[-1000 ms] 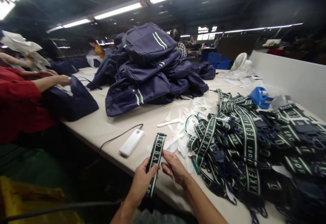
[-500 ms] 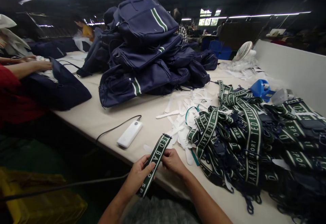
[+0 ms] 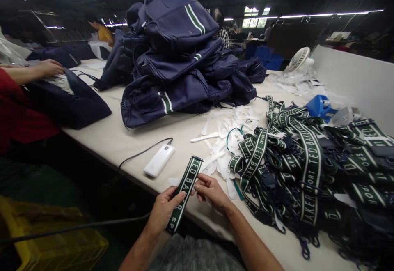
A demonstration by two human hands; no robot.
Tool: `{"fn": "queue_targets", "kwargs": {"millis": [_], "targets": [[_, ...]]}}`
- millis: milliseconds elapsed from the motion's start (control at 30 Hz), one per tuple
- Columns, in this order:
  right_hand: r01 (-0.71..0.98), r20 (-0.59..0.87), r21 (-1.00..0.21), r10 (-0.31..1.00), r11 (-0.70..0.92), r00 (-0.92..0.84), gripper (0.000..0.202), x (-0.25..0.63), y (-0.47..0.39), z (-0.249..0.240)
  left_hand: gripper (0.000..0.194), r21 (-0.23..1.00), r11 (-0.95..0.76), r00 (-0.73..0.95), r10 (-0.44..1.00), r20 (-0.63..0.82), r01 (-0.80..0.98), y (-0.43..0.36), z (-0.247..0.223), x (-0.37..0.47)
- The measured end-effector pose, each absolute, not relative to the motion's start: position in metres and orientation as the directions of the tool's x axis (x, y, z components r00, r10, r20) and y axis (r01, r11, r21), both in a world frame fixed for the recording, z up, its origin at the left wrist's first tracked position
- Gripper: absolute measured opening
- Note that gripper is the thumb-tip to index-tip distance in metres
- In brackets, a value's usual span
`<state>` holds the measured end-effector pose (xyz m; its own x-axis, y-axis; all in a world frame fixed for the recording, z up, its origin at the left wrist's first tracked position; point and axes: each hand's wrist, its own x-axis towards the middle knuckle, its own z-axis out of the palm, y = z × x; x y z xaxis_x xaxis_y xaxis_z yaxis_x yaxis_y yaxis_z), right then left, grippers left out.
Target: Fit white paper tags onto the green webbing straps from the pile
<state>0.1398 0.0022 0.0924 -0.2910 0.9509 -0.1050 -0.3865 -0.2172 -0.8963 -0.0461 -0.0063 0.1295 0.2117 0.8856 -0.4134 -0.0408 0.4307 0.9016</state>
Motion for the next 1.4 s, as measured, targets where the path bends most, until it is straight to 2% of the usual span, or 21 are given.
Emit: {"fn": "queue_targets", "kwargs": {"millis": [100, 233, 400, 467, 600, 667, 767, 867, 933, 1033, 1100, 1167, 1267, 1333, 1400], "targets": [[-0.381, -0.172, -0.887, 0.953, -0.26, -0.251, 0.055, 0.14, 0.002, 0.087, 0.044, 0.909, 0.414, 0.119, 0.906, -0.407, -0.044, -0.004, 0.126, -0.05], [-0.382, -0.236, -0.86, 0.927, -0.339, -0.29, 0.046, 0.133, -0.001, 0.082, 0.044, 0.93, 0.365, 0.054, 0.93, -0.362, -0.038, -0.001, 0.119, -0.056], [-0.425, -0.18, -0.859, 0.946, -0.285, -0.271, 0.05, 0.128, -0.004, 0.086, 0.045, 0.94, 0.34, -0.007, 0.94, -0.34, 0.005, -0.002, 0.122, -0.057], [-0.51, -0.132, -0.821, 0.954, -0.257, -0.269, 0.044, 0.13, -0.004, 0.091, 0.044, 0.918, 0.39, 0.018, 0.921, -0.389, -0.072, -0.002, 0.126, -0.056], [-0.688, -0.058, -0.672, 0.945, -0.275, -0.321, 0.037, 0.131, -0.007, 0.099, 0.042, 0.85, 0.457, 0.062, 0.887, -0.457, -0.263, -0.004, 0.132, -0.052], [-0.68, -0.025, -0.688, 0.944, -0.255, -0.328, 0.034, 0.128, -0.009, 0.097, 0.04, 0.811, 0.459, 0.094, 0.884, -0.458, -0.363, -0.006, 0.129, -0.049], [-0.556, 0.061, -0.827, 0.969, -0.086, -0.24, 0.039, 0.123, -0.007, 0.086, 0.035, 0.783, 0.428, 0.17, 0.903, -0.395, -0.451, -0.005, 0.117, -0.046], [-0.338, 0.209, -0.928, 0.969, 0.156, -0.129, 0.043, 0.12, 0.001, 0.077, 0.038, 0.79, 0.432, 0.237, 0.902, -0.362, -0.435, 0.0, 0.105, -0.047], [-0.231, 0.298, -0.934, 0.951, 0.272, -0.086, 0.034, 0.119, 0.004, 0.077, 0.039, 0.785, 0.435, 0.279, 0.898, -0.341, -0.441, 0.001, 0.101, -0.046], [-0.265, 0.336, -0.911, 0.941, 0.315, -0.036, 0.019, 0.115, 0.003, 0.084, 0.04, 0.756, 0.458, 0.333, 0.884, -0.328, -0.468, -0.002, 0.1, -0.044], [-0.302, 0.309, -0.904, 0.951, 0.303, 0.029, 0.02, 0.112, -0.002, 0.093, 0.043, 0.752, 0.472, 0.375, 0.871, -0.317, -0.461, -0.004, 0.102, -0.042], [-0.33, 0.244, -0.908, 0.966, 0.257, 0.083, 0.032, 0.113, -0.008, 0.103, 0.044, 0.772, 0.46, 0.392, 0.871, -0.296, -0.438, -0.006, 0.108, -0.043], [-0.4, -0.02, -0.916, 0.999, -0.008, 0.026, 0.056, 0.128, -0.016, 0.112, 0.042, 0.833, 0.399, 0.35, 0.897, -0.269, -0.382, -0.008, 0.123, -0.051], [-0.405, -0.2, -0.891, 0.978, -0.205, -0.056, 0.064, 0.145, -0.018, 0.114, 0.042, 0.877, 0.339, 0.284, 0.926, -0.247, -0.34, -0.01, 0.138, -0.058], [-0.328, -0.26, -0.903, 0.96, -0.279, -0.103, 0.065, 0.158, -0.015, 0.113, 0.043, 0.911, 0.275, 0.206, 0.954, -0.218, -0.307, -0.013, 0.155, -0.062]]}}
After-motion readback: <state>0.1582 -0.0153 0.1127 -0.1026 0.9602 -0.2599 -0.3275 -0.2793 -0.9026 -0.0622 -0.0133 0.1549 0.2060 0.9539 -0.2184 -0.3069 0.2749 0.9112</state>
